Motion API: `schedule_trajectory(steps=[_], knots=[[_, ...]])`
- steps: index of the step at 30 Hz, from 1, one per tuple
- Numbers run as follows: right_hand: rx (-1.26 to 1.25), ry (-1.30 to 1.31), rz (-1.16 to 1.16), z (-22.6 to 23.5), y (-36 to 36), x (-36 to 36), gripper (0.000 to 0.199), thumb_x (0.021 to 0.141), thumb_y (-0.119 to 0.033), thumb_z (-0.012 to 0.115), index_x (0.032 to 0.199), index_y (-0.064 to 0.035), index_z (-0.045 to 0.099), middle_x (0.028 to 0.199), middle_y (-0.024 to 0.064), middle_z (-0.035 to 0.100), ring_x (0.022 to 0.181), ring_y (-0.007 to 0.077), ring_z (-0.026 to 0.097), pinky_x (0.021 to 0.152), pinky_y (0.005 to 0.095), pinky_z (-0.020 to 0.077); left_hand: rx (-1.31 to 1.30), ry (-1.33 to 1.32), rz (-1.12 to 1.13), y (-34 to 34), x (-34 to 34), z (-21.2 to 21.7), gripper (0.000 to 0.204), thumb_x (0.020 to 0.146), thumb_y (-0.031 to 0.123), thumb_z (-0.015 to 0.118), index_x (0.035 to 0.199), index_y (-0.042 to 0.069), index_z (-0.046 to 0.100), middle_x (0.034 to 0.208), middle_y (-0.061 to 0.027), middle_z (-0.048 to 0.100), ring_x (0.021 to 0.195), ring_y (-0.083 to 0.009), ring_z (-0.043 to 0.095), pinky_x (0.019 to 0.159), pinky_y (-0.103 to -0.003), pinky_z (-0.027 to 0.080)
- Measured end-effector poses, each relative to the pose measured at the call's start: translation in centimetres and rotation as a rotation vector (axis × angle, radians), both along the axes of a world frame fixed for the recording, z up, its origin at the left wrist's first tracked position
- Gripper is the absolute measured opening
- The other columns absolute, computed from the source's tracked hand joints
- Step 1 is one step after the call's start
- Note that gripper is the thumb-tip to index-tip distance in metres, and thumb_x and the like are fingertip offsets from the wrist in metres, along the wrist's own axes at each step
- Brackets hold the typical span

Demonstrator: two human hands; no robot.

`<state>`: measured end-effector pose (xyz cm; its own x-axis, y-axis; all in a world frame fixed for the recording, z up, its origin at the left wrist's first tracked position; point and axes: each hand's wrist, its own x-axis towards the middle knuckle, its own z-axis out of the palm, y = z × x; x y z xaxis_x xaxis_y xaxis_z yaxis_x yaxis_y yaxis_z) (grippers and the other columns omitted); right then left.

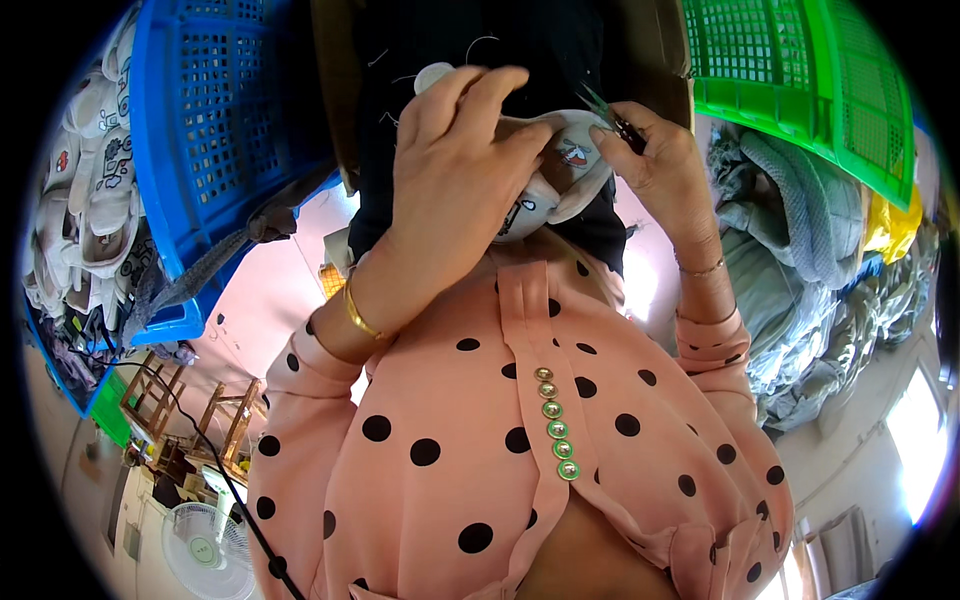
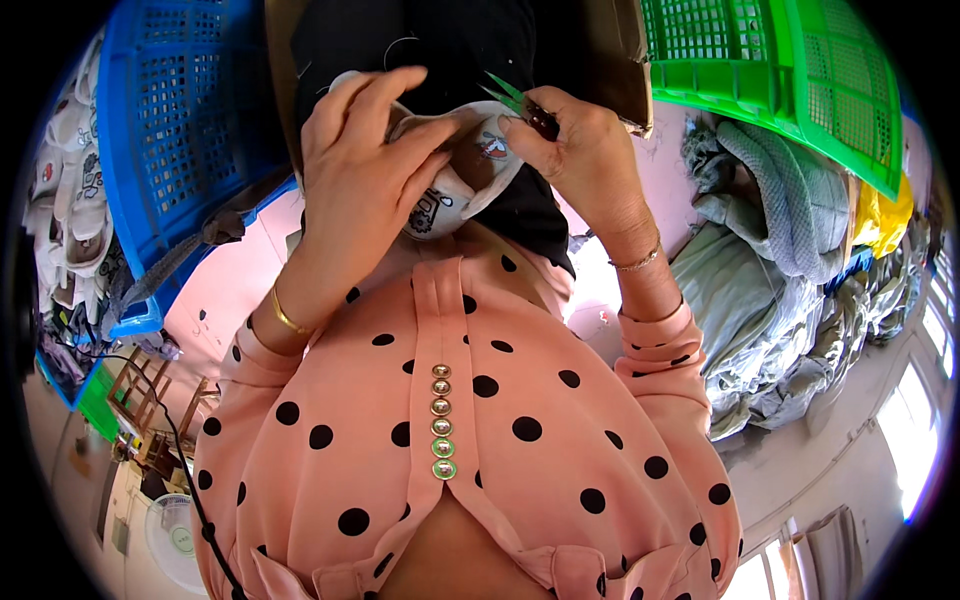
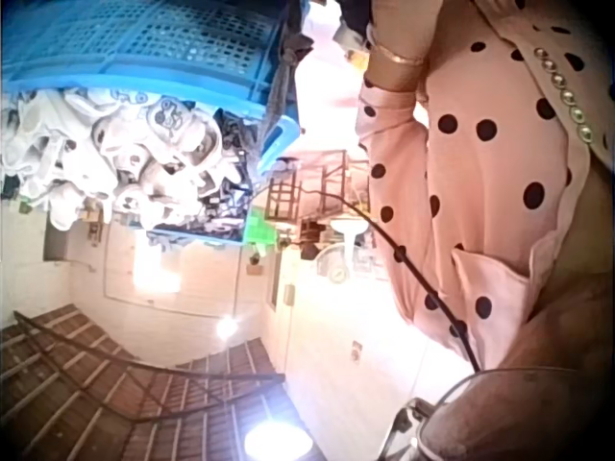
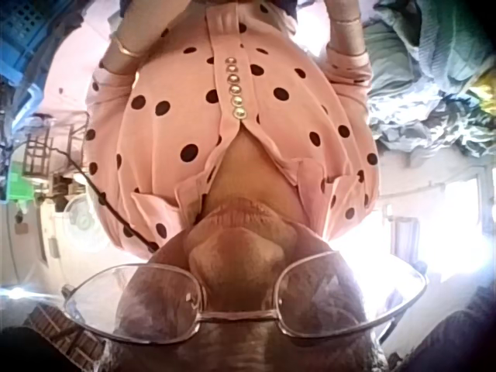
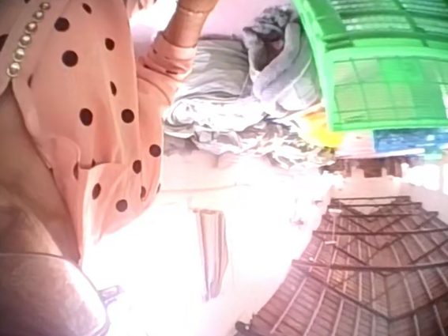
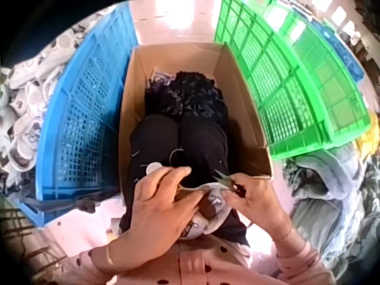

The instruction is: The person uses a pair of scissors to trim loose threads and excess fabric from the edges of white baby slippers. They handle the slippers one by one, picking them from a blue basket, trimming the details, and placing them into a cardboard box.

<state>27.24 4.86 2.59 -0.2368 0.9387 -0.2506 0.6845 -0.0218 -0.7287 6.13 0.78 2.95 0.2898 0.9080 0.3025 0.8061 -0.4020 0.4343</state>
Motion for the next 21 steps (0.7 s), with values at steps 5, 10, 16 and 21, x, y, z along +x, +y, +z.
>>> schedule_trajectory(steps=[5,10,16,21], knots=[[0.005,0.041,-0.007,-0.8,0.0,0.4,0.031,0.086,-0.025,0.072,0.098,0.0031,0.067,0.068,0.0137,0.063,0.057,0.0188,0.057,0.059,0.0286,0.0494,-0.002,0.107,-0.102,2.3,1.9,-3.4,0.023,0.071,0.018,0.074,0.094,0.019,0.076,0.117,-0.0026,0.064,0.105,-0.0220,0.058,0.093,-0.036,0.042],[-0.006,0.069,-0.007,-1.9,0.4,1.9,0.033,0.089,-0.025,0.069,0.103,0.0049,0.066,0.067,0.0130,0.062,0.058,0.0157,0.058,0.060,0.0276,0.0494,-0.095,0.140,-0.164,3.4,3.4,-4.3,0.012,0.074,0.017,0.073,0.086,0.017,0.074,0.087,-0.0003,0.068,0.076,-0.0199,0.062,0.075,-0.033,0.048],[-0.225,0.237,-0.044,-0.2,-0.5,1.3,0.035,0.089,-0.021,0.067,0.106,0.0084,0.063,0.069,0.0101,0.061,0.061,0.0127,0.056,0.061,0.0262,0.0487,-0.419,-0.087,-0.223,3.6,2.1,-1.7,0.008,0.074,0.015,0.072,0.081,0.011,0.072,0.076,-0.0047,0.064,0.075,-0.0255,0.064,0.064,-0.039,0.051],[-0.213,0.163,0.049,-1.6,-2.5,0.8,0.028,0.086,-0.018,0.063,0.100,0.0062,0.063,0.070,0.0138,0.062,0.063,0.0198,0.059,0.062,0.0288,0.0483,-0.477,0.081,-0.212,1.2,1.6,-2.0,0.010,0.073,0.018,0.071,0.078,0.009,0.070,0.077,-0.0070,0.065,0.074,-0.0287,0.064,0.065,-0.040,0.051]])
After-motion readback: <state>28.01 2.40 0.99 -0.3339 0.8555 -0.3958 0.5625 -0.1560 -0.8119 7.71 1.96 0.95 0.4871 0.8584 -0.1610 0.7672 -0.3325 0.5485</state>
